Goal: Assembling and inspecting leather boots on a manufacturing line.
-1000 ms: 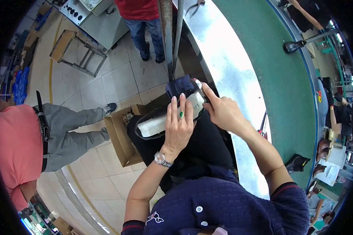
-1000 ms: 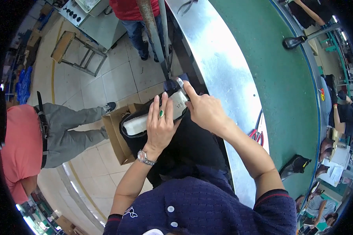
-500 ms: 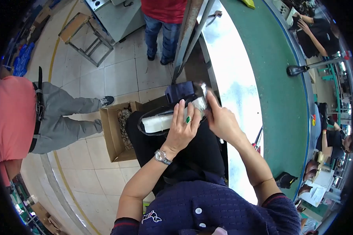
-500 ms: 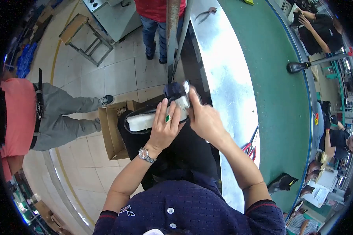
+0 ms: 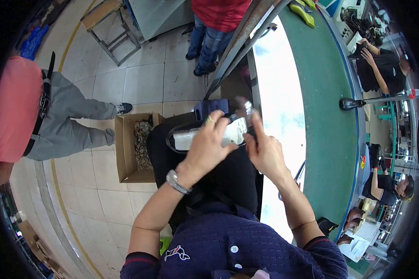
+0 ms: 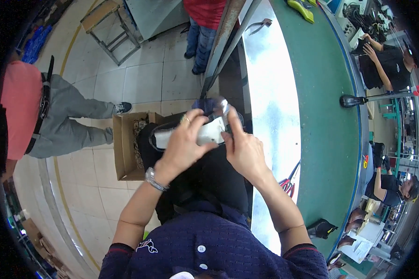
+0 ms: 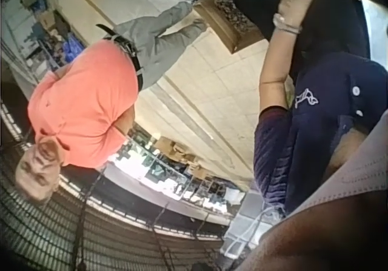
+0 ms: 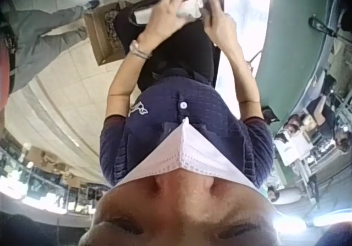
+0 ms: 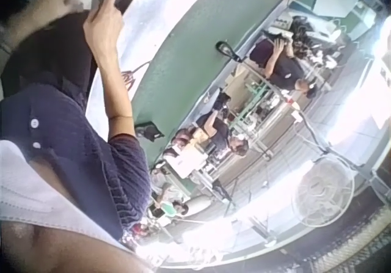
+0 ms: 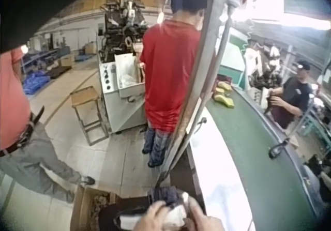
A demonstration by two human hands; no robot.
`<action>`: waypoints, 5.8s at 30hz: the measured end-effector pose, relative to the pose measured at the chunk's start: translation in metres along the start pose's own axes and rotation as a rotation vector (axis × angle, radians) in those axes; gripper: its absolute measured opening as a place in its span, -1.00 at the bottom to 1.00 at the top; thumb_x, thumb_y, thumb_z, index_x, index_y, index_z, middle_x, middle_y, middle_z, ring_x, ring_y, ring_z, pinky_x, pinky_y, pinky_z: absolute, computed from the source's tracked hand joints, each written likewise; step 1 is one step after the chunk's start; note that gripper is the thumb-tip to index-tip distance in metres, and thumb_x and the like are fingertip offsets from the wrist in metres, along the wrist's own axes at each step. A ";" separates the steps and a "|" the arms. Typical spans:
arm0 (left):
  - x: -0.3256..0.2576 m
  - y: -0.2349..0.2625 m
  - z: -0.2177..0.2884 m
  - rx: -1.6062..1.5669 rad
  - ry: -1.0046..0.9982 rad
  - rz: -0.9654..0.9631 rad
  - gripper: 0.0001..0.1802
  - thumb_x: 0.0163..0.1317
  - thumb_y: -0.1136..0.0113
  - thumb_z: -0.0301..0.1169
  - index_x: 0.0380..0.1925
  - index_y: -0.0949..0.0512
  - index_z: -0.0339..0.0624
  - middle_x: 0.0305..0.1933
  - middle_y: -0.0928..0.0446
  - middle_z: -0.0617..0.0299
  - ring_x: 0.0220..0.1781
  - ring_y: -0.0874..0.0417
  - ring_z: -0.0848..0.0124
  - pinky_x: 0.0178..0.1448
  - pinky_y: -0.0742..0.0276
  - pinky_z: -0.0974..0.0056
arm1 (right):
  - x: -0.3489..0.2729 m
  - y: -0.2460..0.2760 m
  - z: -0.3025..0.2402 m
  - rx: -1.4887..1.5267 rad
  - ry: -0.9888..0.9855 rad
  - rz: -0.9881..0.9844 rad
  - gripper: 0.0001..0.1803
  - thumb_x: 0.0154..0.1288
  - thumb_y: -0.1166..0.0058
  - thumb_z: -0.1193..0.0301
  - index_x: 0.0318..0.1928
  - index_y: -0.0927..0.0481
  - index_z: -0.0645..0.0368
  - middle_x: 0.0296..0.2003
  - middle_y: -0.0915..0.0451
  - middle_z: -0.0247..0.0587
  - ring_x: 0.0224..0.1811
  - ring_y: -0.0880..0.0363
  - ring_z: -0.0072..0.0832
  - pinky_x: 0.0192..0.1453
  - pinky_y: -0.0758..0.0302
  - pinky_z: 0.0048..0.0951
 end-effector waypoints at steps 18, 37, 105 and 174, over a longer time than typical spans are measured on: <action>-0.036 0.010 -0.010 0.488 -0.086 -0.117 -0.40 0.12 -0.07 -0.54 0.19 -0.31 -0.65 0.25 -0.36 -0.33 0.33 -0.37 -0.10 0.45 -0.27 0.01 | -0.021 0.001 -0.014 0.442 -0.078 -0.512 -0.39 0.50 0.09 0.44 0.45 -0.01 0.18 -0.48 -0.59 -0.15 -0.50 -0.61 -0.44 -0.34 -0.56 -0.35; -0.050 0.003 -0.015 0.716 -0.275 -0.047 -0.45 0.22 0.08 -0.42 0.15 -0.40 -0.62 0.23 -0.39 -0.39 0.34 -0.39 -0.14 0.52 -0.18 0.06 | -0.009 -0.024 -0.043 -0.222 0.149 0.100 -0.21 0.31 -0.01 0.50 0.48 0.04 0.19 -0.66 -0.55 -0.01 -0.65 -0.58 -0.10 -0.55 -0.47 -0.15; -0.169 -0.014 -0.030 -2.116 0.877 0.170 -0.33 0.47 0.26 0.16 0.50 -0.01 0.32 0.40 -0.32 0.31 0.33 -0.42 0.42 0.33 -0.40 0.23 | -0.056 -0.014 -0.128 -0.293 0.435 -0.574 -0.28 0.32 -0.07 0.47 0.45 -0.15 -0.13 -0.22 -0.62 0.11 -0.32 -0.67 0.02 -0.22 -0.62 -0.11; -0.139 0.039 -0.057 -1.582 0.915 -0.118 -0.07 0.35 -0.15 -0.15 0.54 0.20 0.06 0.41 -0.23 0.10 0.35 -0.31 0.38 0.37 -0.26 0.28 | 0.022 -0.018 -0.119 -0.273 0.717 -0.346 -0.26 0.37 -0.08 0.33 0.48 -0.07 -0.11 -0.54 -0.62 -0.05 -0.55 -0.63 -0.09 -0.49 -0.52 -0.14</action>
Point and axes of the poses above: each hand's wrist, its own x-axis towards the middle knuckle, its own y-axis out of the back of the hand, z = x × y, the point moved 1 cm from there along x, towards the middle knuckle
